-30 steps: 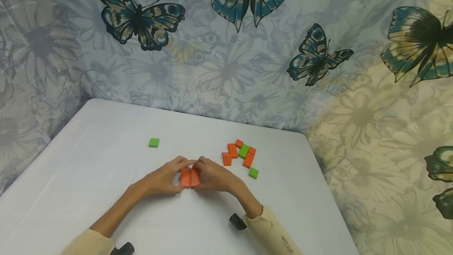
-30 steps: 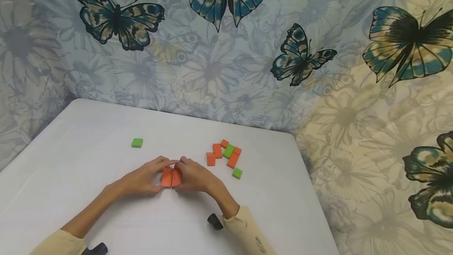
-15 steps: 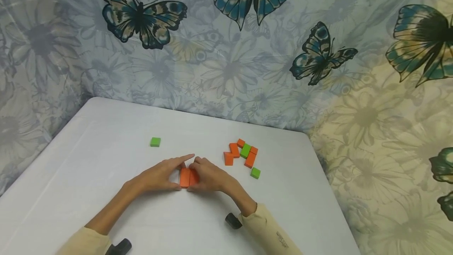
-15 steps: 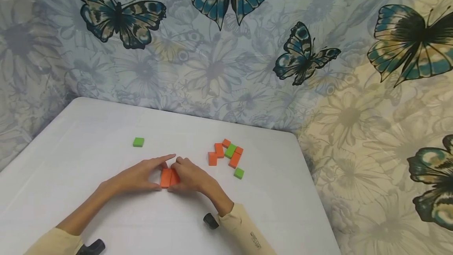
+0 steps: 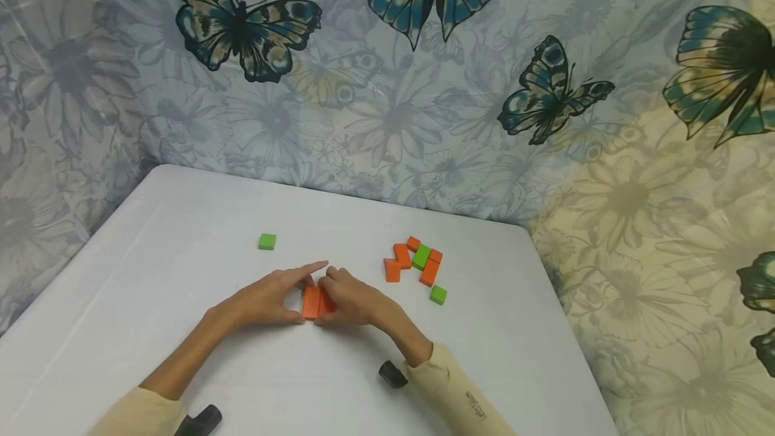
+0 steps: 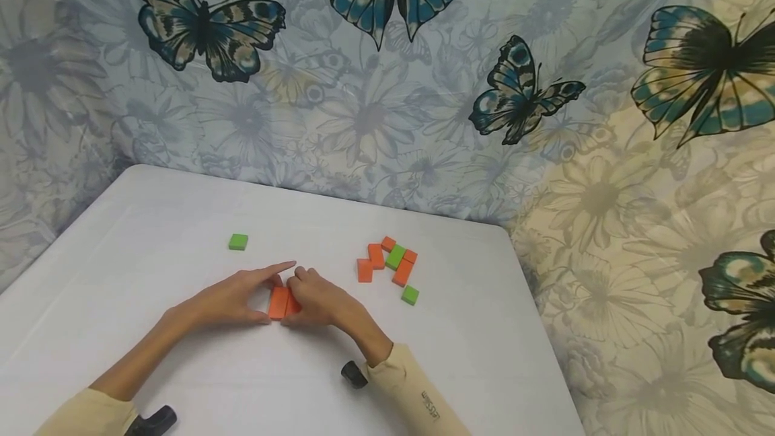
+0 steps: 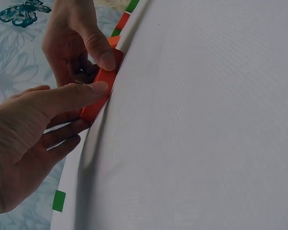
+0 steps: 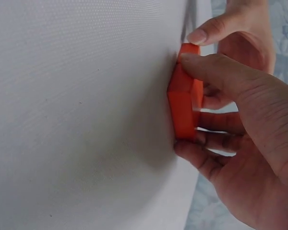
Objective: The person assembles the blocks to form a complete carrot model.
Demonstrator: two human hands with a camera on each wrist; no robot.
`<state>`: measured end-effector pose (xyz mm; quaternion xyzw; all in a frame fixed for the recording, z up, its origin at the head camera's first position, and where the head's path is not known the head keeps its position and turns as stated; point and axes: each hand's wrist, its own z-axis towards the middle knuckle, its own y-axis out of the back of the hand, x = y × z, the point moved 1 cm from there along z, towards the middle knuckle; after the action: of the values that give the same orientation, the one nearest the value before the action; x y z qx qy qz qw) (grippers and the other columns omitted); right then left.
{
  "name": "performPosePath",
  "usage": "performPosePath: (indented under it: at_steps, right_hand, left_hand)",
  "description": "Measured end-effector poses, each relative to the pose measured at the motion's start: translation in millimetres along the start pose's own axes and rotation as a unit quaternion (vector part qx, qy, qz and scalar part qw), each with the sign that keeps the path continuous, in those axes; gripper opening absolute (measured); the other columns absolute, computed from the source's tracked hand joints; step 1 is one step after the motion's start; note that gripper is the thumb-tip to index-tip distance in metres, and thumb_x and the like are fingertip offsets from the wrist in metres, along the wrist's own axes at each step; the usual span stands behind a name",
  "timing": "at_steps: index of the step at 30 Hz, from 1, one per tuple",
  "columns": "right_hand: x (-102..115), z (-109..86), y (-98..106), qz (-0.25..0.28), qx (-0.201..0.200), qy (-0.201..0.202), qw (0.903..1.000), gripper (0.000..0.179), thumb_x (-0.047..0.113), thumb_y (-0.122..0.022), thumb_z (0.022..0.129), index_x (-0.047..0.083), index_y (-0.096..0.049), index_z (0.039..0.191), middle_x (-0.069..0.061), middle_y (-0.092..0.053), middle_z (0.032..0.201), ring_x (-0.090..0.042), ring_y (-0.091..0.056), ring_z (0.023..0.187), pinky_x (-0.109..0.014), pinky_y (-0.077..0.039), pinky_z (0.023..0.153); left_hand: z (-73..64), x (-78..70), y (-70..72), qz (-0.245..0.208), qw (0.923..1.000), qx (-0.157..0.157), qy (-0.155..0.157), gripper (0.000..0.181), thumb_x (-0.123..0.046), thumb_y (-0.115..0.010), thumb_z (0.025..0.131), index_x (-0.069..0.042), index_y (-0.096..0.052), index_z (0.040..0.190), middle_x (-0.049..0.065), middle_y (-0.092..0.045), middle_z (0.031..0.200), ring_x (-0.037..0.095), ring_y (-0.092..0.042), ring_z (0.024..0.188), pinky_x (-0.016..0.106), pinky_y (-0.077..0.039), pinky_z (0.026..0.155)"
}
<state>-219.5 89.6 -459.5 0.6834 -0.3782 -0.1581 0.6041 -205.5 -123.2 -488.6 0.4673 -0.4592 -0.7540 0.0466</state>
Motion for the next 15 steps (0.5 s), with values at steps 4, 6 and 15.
performPosePath:
  at_steps: [4, 6, 15]
  right_hand:
    - [1, 1.9, 0, -0.002, 0.0, -0.009, 1.0, 0.055, 0.039, -0.081, 0.091, 0.007, -0.062, 0.132, 0.001, -0.053, 0.108, -0.008, -0.047, 0.097, -0.014, -0.043, 0.077]
    - [1, 2.4, -1, 0.0, -0.001, -0.013, 0.9999, 0.056, 0.039, -0.081, 0.091, 0.007, -0.062, 0.133, 0.001, -0.054, 0.11, -0.008, -0.048, 0.098, -0.014, -0.044, 0.077]
    - [-13, -21.0, 14, 0.043, -0.022, -0.087, 0.9951, 0.076, 0.046, -0.079, 0.092, 0.009, -0.052, 0.153, -0.006, -0.057, 0.136, -0.017, -0.058, 0.115, -0.028, -0.058, 0.099]
  left_hand:
    - [1.1, 2.0, 1.2, 0.001, 1.0, -0.002, 0.003, 0.101, -0.008, -0.088, 0.08, -0.014, -0.033, 0.164, -0.004, -0.07, 0.118, 0.014, -0.065, 0.117, 0.048, -0.053, 0.109]
    - [0.9, 2.5, 1.9, 0.0, 1.0, -0.002, 0.004, 0.1, -0.008, -0.088, 0.08, -0.013, -0.033, 0.164, -0.004, -0.07, 0.118, 0.014, -0.065, 0.117, 0.048, -0.053, 0.109]
    - [-3.0, -3.2, 2.9, 0.03, 0.9994, 0.002, 0.014, 0.088, -0.019, -0.088, 0.084, -0.02, -0.044, 0.16, 0.005, -0.061, 0.144, 0.027, -0.058, 0.133, 0.055, -0.051, 0.111]
